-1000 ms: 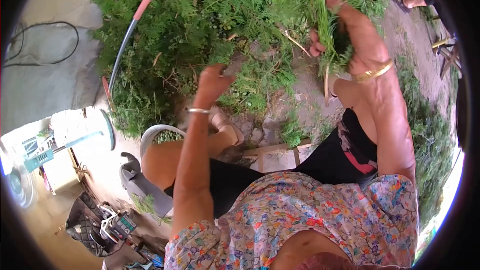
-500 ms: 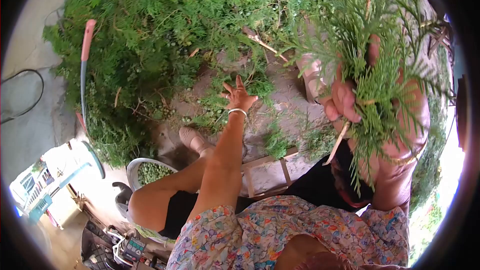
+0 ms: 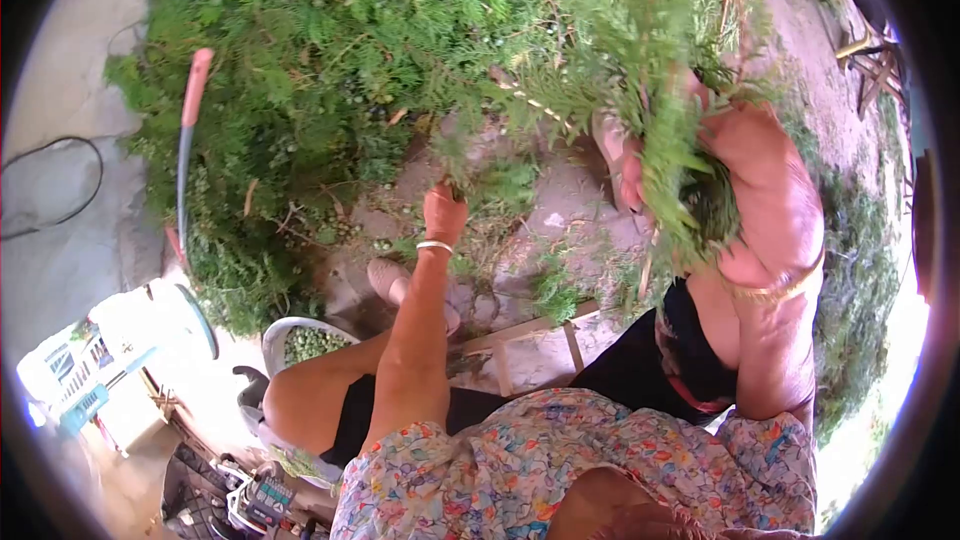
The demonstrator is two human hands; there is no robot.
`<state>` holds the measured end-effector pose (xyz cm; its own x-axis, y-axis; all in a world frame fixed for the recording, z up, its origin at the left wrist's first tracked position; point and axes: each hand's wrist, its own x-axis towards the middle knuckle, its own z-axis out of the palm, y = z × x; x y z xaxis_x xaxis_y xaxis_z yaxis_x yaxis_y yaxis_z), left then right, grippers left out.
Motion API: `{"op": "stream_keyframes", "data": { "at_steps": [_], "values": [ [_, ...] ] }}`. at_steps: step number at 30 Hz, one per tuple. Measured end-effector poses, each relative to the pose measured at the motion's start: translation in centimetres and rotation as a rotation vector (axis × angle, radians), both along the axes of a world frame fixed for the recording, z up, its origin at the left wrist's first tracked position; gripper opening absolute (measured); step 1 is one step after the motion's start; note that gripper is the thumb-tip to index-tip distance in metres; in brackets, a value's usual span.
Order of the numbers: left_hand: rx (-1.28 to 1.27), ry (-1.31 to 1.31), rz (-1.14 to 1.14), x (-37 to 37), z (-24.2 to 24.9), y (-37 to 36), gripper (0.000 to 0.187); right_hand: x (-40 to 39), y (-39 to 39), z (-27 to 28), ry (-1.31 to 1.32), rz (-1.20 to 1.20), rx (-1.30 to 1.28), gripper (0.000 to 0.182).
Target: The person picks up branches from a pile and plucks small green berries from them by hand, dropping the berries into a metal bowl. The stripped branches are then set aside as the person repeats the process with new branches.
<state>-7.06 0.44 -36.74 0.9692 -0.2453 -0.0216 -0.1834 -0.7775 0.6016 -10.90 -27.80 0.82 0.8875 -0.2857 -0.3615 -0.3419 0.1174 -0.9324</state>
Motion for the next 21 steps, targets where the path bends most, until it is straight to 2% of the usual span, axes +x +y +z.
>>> {"op": "stream_keyframes", "data": {
  "at_steps": [2,3,4,5,6,8,10,12,14,16,18,20,21],
  "values": [
    [-0.406,0.281,0.059,3.4,3.8,1.4,0.026,0.6,0.3,-0.1,-0.053,0.045,-0.19,0.026],
    [-0.553,0.358,0.128,4.2,8.3,1.1,0.023,0.9,0.6,-0.1,-0.079,0.06,-0.248,0.025],
    [-0.705,0.432,0.195,4.8,12.4,0.8,0.019,1.2,1.3,-0.1,-0.046,-0.01,-0.186,0.022],
    [-0.686,0.526,0.224,6.0,14.0,1.8,0.02,1.6,2.0,-0.1,-0.014,-0.079,-0.124,0.022],
    [-0.682,0.497,0.227,6.5,15.9,2.2,0.02,2.0,2.6,-0.2,0.02,-0.146,-0.062,0.024],
    [-1.001,0.561,0.387,7.0,20.6,2.1,0.021,2.9,2.9,-2.0,-0.059,-0.131,-0.099,0.023],
    [-1.025,0.491,0.42,6.6,25.0,2.0,0.022,3.6,3.8,-2.5,-0.135,-0.122,-0.142,0.022],
    [-1.134,0.618,0.254,6.2,27.8,2.5,0.03,4.0,4.7,-2.2,-0.116,-0.115,-0.198,0.014],
    [-1.162,0.625,0.26,5.0,31.0,2.2,0.032,4.8,5.8,-3.5,-0.166,-0.122,-0.292,0.017],
    [-1.188,0.612,0.298,4.1,32.5,2.0,0.03,5.6,6.5,-4.9,-0.287,-0.071,-0.561,0.023],
    [-1.22,0.571,0.363,3.4,32.4,1.4,0.033,5.4,7.6,-4.0,-0.322,0.007,-0.565,0.027],
    [-1.243,0.532,0.366,2.7,32.9,0.0,0.038,4.8,9.0,-1.8,-0.069,0.375,-0.354,0.032],
    [-1.252,0.573,0.312,2.8,32.7,-0.5,0.038,4.5,9.6,-1.7,-0.065,0.38,-0.363,0.032]
  ]
}}
